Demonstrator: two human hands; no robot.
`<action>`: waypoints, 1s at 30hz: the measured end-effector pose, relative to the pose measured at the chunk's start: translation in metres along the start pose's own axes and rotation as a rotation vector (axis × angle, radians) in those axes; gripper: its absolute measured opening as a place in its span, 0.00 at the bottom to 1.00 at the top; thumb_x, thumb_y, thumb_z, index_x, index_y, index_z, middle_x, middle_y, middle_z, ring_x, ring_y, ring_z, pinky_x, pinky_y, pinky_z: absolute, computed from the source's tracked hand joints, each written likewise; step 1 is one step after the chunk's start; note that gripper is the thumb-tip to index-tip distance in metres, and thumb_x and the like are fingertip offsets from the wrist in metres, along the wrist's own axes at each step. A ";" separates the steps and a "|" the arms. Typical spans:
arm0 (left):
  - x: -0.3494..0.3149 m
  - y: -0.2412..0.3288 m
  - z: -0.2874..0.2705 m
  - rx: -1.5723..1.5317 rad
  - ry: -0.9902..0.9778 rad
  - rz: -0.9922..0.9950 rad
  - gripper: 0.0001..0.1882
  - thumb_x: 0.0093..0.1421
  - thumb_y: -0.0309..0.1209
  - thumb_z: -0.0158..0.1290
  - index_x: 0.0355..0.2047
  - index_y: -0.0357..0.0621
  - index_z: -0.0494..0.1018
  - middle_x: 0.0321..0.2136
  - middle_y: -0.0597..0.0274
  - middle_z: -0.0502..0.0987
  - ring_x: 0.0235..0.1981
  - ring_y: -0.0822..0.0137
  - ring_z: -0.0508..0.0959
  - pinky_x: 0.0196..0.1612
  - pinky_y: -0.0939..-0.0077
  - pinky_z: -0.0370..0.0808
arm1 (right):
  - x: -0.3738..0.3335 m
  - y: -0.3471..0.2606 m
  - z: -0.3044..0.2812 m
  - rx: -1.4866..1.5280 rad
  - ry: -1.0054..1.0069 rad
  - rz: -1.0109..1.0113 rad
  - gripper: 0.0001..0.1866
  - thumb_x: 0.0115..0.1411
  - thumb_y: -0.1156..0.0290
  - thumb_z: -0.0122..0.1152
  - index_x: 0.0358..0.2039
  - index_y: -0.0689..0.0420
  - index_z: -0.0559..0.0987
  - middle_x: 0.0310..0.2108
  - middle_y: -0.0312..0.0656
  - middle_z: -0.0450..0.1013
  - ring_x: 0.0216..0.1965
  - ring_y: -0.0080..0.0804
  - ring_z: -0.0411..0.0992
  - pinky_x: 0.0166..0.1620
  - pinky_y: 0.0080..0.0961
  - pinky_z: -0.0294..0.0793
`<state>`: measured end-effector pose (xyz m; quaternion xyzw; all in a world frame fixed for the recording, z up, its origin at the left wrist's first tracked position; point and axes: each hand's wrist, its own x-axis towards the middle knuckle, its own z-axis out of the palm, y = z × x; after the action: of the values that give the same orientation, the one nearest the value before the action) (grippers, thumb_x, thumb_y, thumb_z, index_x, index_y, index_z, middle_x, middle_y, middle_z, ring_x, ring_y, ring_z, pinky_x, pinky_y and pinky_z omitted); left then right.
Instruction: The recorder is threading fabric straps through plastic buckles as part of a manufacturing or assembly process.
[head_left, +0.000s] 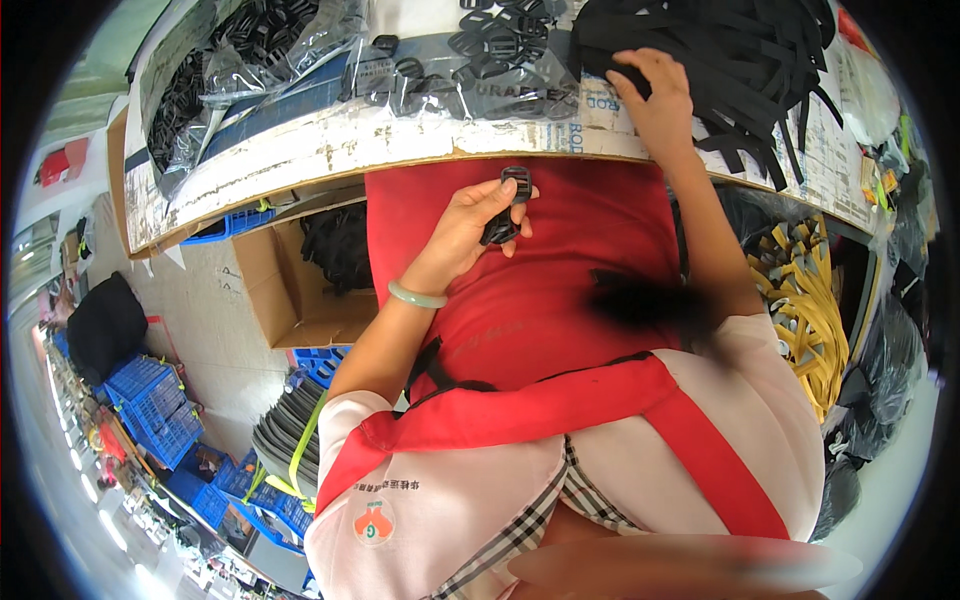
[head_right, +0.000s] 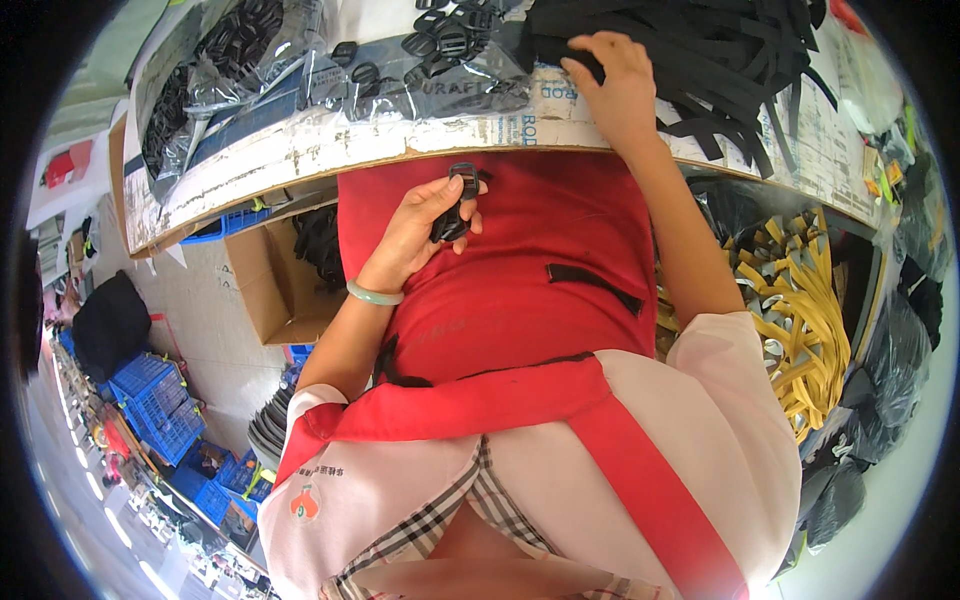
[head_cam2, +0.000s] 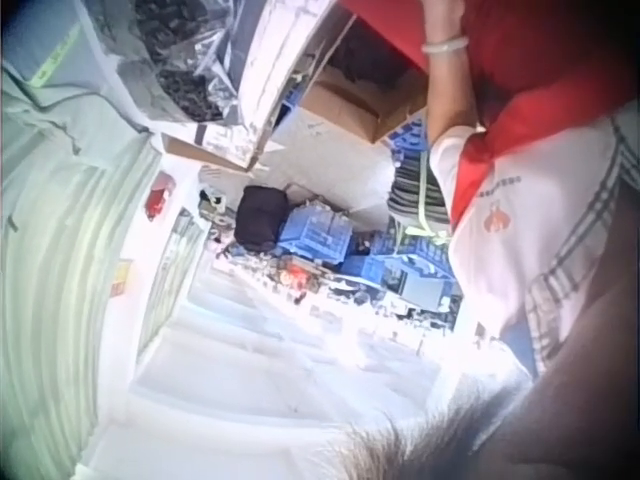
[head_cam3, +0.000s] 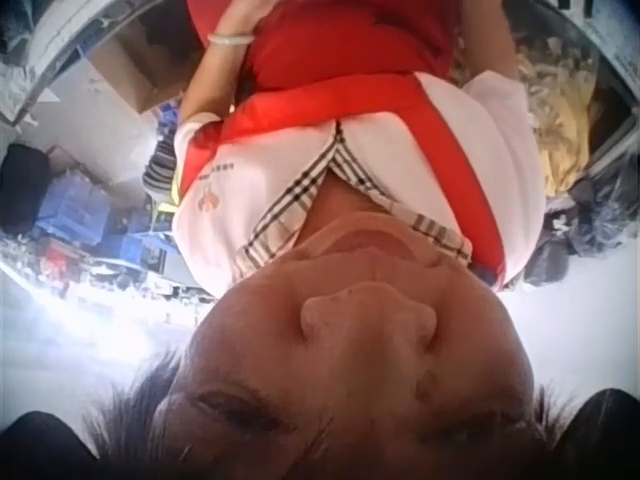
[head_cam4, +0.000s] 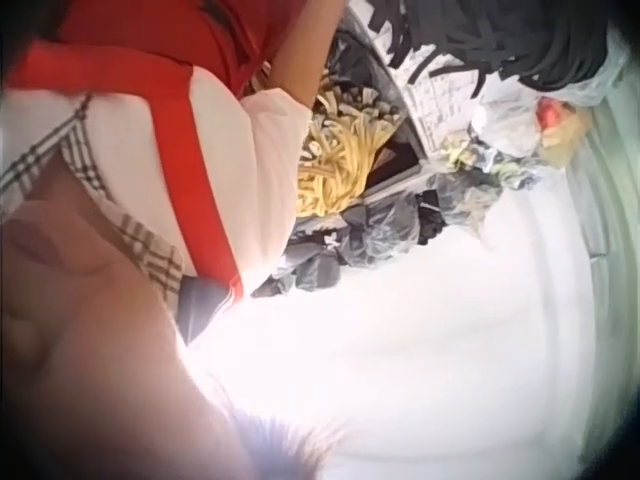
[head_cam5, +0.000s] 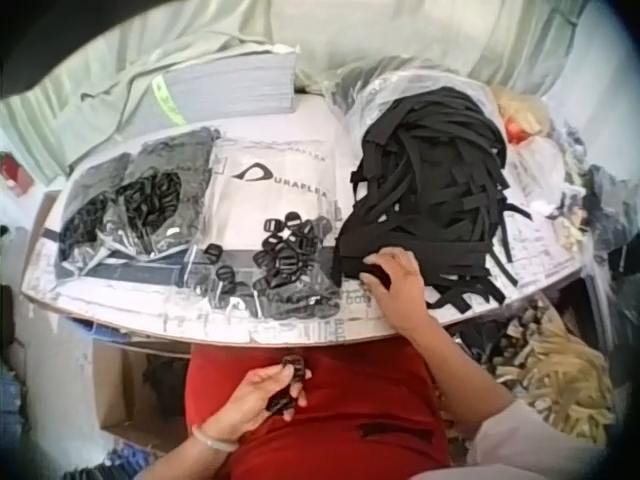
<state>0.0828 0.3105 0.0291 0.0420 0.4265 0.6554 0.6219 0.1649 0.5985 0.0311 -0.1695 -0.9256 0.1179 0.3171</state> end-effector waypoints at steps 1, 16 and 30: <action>0.000 -0.001 0.000 -0.008 -0.020 0.012 0.20 0.67 0.40 0.47 0.46 0.32 0.71 0.25 0.63 0.75 0.28 0.69 0.78 0.19 0.80 0.74 | 0.005 0.000 0.000 0.007 0.072 -0.020 0.15 0.53 0.63 0.65 0.41 0.49 0.80 0.42 0.38 0.72 0.45 0.40 0.69 0.49 0.33 0.67; -0.004 0.003 -0.001 -0.077 0.077 0.081 0.11 0.61 0.33 0.56 0.33 0.36 0.77 0.23 0.61 0.76 0.25 0.68 0.79 0.20 0.79 0.75 | 0.027 0.006 -0.019 -0.038 -0.256 -0.196 0.14 0.53 0.61 0.65 0.38 0.54 0.80 0.38 0.36 0.76 0.44 0.36 0.71 0.50 0.31 0.66; -0.006 0.003 0.009 0.005 0.050 0.089 0.08 0.62 0.30 0.56 0.35 0.38 0.76 0.21 0.64 0.75 0.19 0.74 0.74 0.15 0.85 0.65 | 0.007 0.013 -0.021 0.004 -0.210 -0.172 0.10 0.56 0.66 0.62 0.37 0.56 0.80 0.39 0.38 0.76 0.43 0.39 0.72 0.48 0.32 0.70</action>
<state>0.0872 0.3101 0.0393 0.0462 0.4415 0.6822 0.5809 0.1755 0.6152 0.0471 -0.0755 -0.9646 0.1092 0.2279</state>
